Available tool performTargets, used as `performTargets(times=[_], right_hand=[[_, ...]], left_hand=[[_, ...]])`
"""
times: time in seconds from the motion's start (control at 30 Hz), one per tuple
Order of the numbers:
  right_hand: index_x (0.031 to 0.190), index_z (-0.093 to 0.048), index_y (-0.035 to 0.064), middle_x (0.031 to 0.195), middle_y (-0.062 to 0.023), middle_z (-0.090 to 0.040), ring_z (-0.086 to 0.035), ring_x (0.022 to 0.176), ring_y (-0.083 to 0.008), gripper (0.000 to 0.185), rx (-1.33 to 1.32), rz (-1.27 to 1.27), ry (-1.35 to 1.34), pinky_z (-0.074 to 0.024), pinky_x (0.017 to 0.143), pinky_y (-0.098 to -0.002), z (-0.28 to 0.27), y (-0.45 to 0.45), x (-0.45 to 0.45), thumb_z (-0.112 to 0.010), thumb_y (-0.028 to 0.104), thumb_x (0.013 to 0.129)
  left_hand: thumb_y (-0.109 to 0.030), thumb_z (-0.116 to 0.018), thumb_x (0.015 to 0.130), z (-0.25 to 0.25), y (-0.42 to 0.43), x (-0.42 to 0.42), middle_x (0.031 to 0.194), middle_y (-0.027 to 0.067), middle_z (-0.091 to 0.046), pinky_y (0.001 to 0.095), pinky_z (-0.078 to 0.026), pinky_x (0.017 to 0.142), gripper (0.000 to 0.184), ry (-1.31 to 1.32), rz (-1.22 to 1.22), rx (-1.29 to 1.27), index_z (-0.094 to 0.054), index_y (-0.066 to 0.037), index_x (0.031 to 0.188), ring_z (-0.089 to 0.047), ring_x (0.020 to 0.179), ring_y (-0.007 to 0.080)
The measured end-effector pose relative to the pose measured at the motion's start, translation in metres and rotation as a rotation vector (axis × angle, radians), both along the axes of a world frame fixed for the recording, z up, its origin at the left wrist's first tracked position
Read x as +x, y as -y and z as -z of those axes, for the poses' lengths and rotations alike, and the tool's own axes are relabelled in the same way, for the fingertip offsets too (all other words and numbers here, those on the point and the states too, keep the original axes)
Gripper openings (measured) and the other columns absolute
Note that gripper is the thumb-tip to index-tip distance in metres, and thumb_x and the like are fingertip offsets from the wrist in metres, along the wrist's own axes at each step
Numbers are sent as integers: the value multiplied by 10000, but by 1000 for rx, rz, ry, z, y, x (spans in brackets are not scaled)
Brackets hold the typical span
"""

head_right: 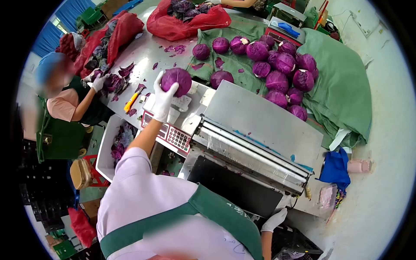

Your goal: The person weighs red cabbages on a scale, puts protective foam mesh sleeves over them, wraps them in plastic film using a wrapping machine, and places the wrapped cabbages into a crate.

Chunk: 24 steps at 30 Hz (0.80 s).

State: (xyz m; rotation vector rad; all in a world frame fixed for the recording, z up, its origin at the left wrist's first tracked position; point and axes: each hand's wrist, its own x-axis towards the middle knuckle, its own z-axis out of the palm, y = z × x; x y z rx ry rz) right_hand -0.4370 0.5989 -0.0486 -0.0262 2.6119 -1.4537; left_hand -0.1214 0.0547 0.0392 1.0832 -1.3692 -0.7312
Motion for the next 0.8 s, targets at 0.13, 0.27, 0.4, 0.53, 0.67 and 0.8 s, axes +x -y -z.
performTargets(times=[0.13, 0.27, 0.4, 0.53, 0.67, 0.8], right_hand=[[1050, -611, -31, 1048, -95, -602, -550, 957, -180, 309, -311, 14, 225, -427, 875, -304, -39, 5, -16, -430, 212, 990], [1099, -620, -27, 1050, -151, -615, -572, 981, -267, 249, -29, -182, -329, -435, 902, -357, -61, 3, -83, -478, 139, 978], [978, -655, 33, 904, -126, -636, -605, 912, -284, 133, 31, -370, -633, -466, 831, -360, -74, 25, -175, -565, 91, 899], [887, -660, 69, 884, -158, -644, -615, 854, -348, 152, 222, -509, -693, -498, 748, -422, -59, 70, -263, -552, 174, 872], [897, -674, 116, 945, -172, -651, -621, 824, -386, 170, 651, -534, -690, -511, 719, -461, -48, 136, -349, -508, 132, 861], [1170, -606, 140, 1293, -142, -464, -380, 1188, -362, 351, 838, -726, -746, -351, 982, -467, -50, 191, -400, -565, 276, 850]], left_hand=[[-184, -854, 660, 18, -62, 25, 1356, 155, -426, 388, -353, 1077, 948, 216, -29, -144, -322, -48, 1433, -425, 1271, 286], [-112, -827, 702, 97, -63, 65, 1207, 202, -585, 373, -419, 1019, 999, 141, -24, 53, -233, -59, 1503, -572, 1104, 247], [-149, -781, 775, 18, -88, 31, 1526, 187, -280, 381, -230, 1152, 929, 468, -34, -112, -217, -47, 1506, -300, 1391, 297], [-68, -723, 818, 22, -81, 30, 1509, 203, -280, 380, -330, 1108, 915, 412, 49, -32, -144, -92, 1526, -389, 1328, 291], [-40, -717, 822, 25, -87, 43, 1533, 185, -223, 376, -408, 1053, 944, 323, 98, -5, -98, -105, 1533, -399, 1319, 278], [-80, -703, 837, 5, -108, 65, 1550, 122, -222, 386, -415, 1038, 857, 552, -140, -107, -175, -59, 1512, -380, 1328, 268]])
